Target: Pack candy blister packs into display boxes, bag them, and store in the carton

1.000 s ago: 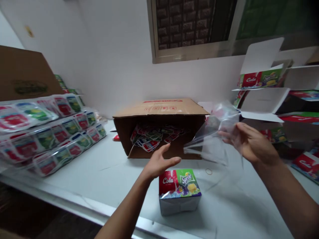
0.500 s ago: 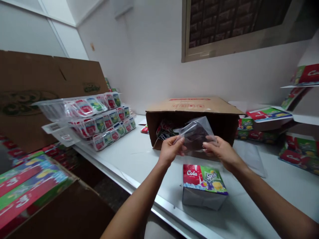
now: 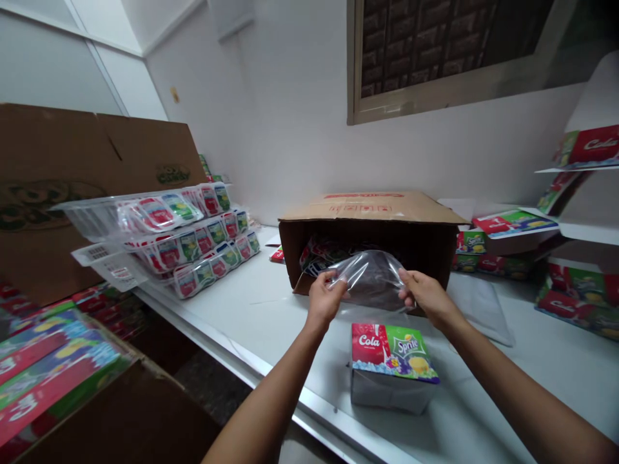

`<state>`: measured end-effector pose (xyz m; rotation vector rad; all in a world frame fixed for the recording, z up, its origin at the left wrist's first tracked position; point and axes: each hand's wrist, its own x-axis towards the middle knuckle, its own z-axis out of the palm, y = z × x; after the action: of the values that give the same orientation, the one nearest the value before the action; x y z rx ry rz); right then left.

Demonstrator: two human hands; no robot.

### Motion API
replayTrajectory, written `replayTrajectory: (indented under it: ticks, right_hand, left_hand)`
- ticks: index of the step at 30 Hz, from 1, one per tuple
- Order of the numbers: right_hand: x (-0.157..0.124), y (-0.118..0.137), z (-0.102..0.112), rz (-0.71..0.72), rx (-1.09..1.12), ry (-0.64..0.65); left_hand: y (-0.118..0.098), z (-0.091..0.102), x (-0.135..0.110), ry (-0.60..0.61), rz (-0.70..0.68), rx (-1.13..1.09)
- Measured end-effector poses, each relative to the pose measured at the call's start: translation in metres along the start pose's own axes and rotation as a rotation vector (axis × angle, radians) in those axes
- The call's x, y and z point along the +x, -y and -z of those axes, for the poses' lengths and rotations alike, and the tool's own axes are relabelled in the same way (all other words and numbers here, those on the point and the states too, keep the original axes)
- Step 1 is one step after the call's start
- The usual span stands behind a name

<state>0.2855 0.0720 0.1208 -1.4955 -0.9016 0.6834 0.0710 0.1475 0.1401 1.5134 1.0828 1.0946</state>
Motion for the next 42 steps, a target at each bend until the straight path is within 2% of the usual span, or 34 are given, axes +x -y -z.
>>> replayTrajectory:
  ticks: [2,5,7,9,13,17,20,23,26,29,32,38,42]
  right_hand:
    - [-0.004,-0.001,0.003,0.09,-0.113,-0.082]
    - [-0.012,0.002,0.0,0.438,-0.472,-0.212]
    - [-0.014,0.003,-0.005,0.656,-0.705,-0.211]
    - [-0.01,0.003,-0.009,0.753,-0.84,-0.199]
    - [0.006,-0.009,-0.002,0.8,-0.917,-0.27]
    - [0.007,-0.034,0.011,0.811,-0.825,-0.231]
    - [-0.01,-0.05,0.017,0.825,-0.786,-0.17]
    - [-0.037,-0.058,0.024,0.826,-0.702,-0.21]
    - [-0.068,-0.056,0.034,0.868,-0.629,-0.279]
    - [-0.098,-0.051,0.043,1.001,-0.615,-0.245]
    - [-0.12,-0.051,0.048,1.113,-0.639,-0.205]
    - [-0.14,-0.068,0.06,1.155,-0.813,-0.198]
    - [-0.143,-0.077,0.066,1.179,-0.88,-0.192]
  left_hand:
    - [0.002,-0.004,0.005,-0.063,-0.047,0.121]
    - [-0.001,-0.011,0.009,-0.122,-0.11,0.287]
    - [-0.008,-0.016,0.01,-0.134,-0.147,0.365]
    - [-0.016,-0.022,0.01,-0.131,-0.174,0.414]
    - [-0.02,-0.026,0.011,-0.139,-0.229,0.573]
    - [0.012,-0.022,0.013,-0.038,-0.39,0.608]
    - [0.043,-0.016,0.011,0.063,-0.435,0.53]
    - [0.059,-0.009,-0.003,0.1,-0.439,0.446]
    - [0.058,-0.001,-0.027,0.115,-0.43,0.321]
    - [0.054,0.009,-0.053,0.158,-0.426,0.187]
    - [0.057,0.02,-0.073,0.212,-0.496,0.159]
    - [0.076,0.03,-0.1,0.269,-0.77,0.207]
    - [0.083,0.029,-0.108,0.289,-0.794,0.273]
